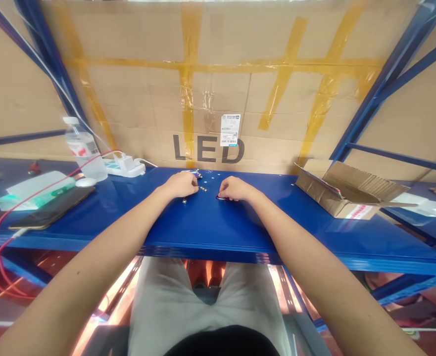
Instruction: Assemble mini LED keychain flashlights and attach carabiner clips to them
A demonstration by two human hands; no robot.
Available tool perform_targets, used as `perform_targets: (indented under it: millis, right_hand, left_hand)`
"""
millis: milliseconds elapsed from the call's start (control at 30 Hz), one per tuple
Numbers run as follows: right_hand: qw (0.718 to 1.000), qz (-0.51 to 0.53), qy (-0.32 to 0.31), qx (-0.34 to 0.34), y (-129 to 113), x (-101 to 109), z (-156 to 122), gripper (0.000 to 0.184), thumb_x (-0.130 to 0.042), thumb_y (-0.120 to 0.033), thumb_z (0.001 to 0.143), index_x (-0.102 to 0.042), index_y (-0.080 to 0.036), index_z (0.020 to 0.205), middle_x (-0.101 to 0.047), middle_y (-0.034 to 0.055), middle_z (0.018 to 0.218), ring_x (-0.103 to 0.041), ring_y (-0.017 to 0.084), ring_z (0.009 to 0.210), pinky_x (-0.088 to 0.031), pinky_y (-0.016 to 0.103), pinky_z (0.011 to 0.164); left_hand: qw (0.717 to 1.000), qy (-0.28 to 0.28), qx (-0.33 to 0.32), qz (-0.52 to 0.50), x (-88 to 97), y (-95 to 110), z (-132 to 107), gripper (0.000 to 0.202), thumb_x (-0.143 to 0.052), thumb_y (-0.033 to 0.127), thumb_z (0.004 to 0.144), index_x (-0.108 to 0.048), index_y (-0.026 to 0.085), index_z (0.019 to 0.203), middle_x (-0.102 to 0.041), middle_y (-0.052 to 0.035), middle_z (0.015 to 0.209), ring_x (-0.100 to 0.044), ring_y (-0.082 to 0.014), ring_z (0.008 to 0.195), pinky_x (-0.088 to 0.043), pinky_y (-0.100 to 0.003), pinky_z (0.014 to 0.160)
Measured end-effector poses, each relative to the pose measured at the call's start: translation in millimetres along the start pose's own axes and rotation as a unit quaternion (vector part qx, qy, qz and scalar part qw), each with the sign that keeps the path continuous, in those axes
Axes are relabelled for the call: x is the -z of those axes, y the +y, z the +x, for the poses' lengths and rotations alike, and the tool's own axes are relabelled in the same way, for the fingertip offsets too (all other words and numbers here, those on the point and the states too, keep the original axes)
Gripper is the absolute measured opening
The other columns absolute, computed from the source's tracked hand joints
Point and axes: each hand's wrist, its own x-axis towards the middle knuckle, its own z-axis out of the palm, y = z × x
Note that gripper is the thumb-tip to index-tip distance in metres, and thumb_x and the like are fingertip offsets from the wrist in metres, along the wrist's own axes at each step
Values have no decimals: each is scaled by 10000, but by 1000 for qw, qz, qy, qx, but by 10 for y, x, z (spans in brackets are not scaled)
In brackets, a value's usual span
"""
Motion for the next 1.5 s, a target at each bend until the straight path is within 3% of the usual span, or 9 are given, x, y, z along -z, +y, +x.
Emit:
perform_targets:
  millis: [233, 433, 600, 733, 833, 1000, 1167, 1400, 1500]
  right_hand:
    - [1000, 2, -7, 0, 5, -5, -3, 101, -769, -167, 712, -671, -164, 692, -640, 15, 588, -520, 98, 457, -412, 208, 411]
    - [1000, 21, -22, -5, 22, 7, 19, 79, -687, -85, 728, -683, -145, 676, -622, 18, 562, -532, 106, 450, -439, 213, 419]
    - [999, 37, 3, -37, 84, 46, 74, 114, -607, -33, 745, -653, -127, 700, -668, 67, 623, -604, 149, 492, -482, 249, 447]
    - [998, 36, 27, -50, 118, 50, 103, 52, -647, -85, 783, -661, -135, 785, -685, 71, 649, -615, 155, 510, -486, 259, 476]
    - [997, 9, 50, -51, 129, 29, 116, 94, -707, -170, 801, -689, -146, 890, -704, 68, 714, -630, 160, 573, -489, 264, 540]
    - [994, -18, 106, -4, 170, -16, 160, 260, -731, -197, 808, -727, -195, 1068, -729, 77, 1027, -673, 184, 846, -503, 273, 767]
    - [995, 2, 103, -16, 205, -18, 194, 205, -706, -174, 816, -737, -184, 1018, -732, 93, 1042, -676, 191, 839, -503, 282, 771]
    - [995, 4, 100, 2, 175, -37, 188, 97, -724, -186, 794, -730, -176, 890, -748, 91, 1004, -681, 209, 877, -496, 291, 771]
    - [995, 7, 99, 4, 157, -54, 187, 79, -723, -184, 787, -727, -176, 865, -752, 94, 1005, -684, 216, 881, -495, 296, 767]
  left_hand:
    - [997, -18, -67, -18, 28, 125, -64, 210, -682, 390, 754, -808, 253, 851, -773, -47, 881, -680, -230, 800, -508, -282, 713]
    - [989, 42, -140, 39, -111, 339, 60, 266, -598, 361, 872, -797, 208, 959, -756, -106, 982, -658, -306, 989, -497, -389, 892]
    - [985, 30, -168, 36, -263, 439, 238, 209, -641, 269, 853, -802, 201, 967, -760, -111, 1017, -659, -320, 1039, -464, -433, 983]
    - [987, -13, -139, -79, -260, 344, 295, 200, -672, 289, 838, -795, 223, 981, -774, -64, 1065, -694, -262, 993, -506, -347, 936]
    - [983, 32, -73, -163, -113, 185, 259, 222, -618, 301, 878, -783, 208, 992, -776, -54, 1066, -705, -231, 947, -534, -318, 893]
    - [978, 160, 36, -127, 219, -303, 115, 241, -552, 246, 889, -772, 174, 954, -770, -83, 1061, -691, -248, 975, -530, -352, 913]
    - [985, 115, 101, -74, 246, -723, 67, 203, -586, 178, 815, -772, 153, 890, -769, -106, 973, -692, -263, 922, -535, -351, 872]
    - [997, 61, -47, 6, -73, -452, 184, 309, -587, 322, 877, -789, 212, 1084, -752, -100, 1115, -626, -308, 1102, -474, -410, 997]
    - [994, 51, -56, 81, -149, -341, 248, 332, -577, 310, 883, -789, 167, 1096, -747, -143, 1066, -593, -341, 1119, -462, -446, 997]
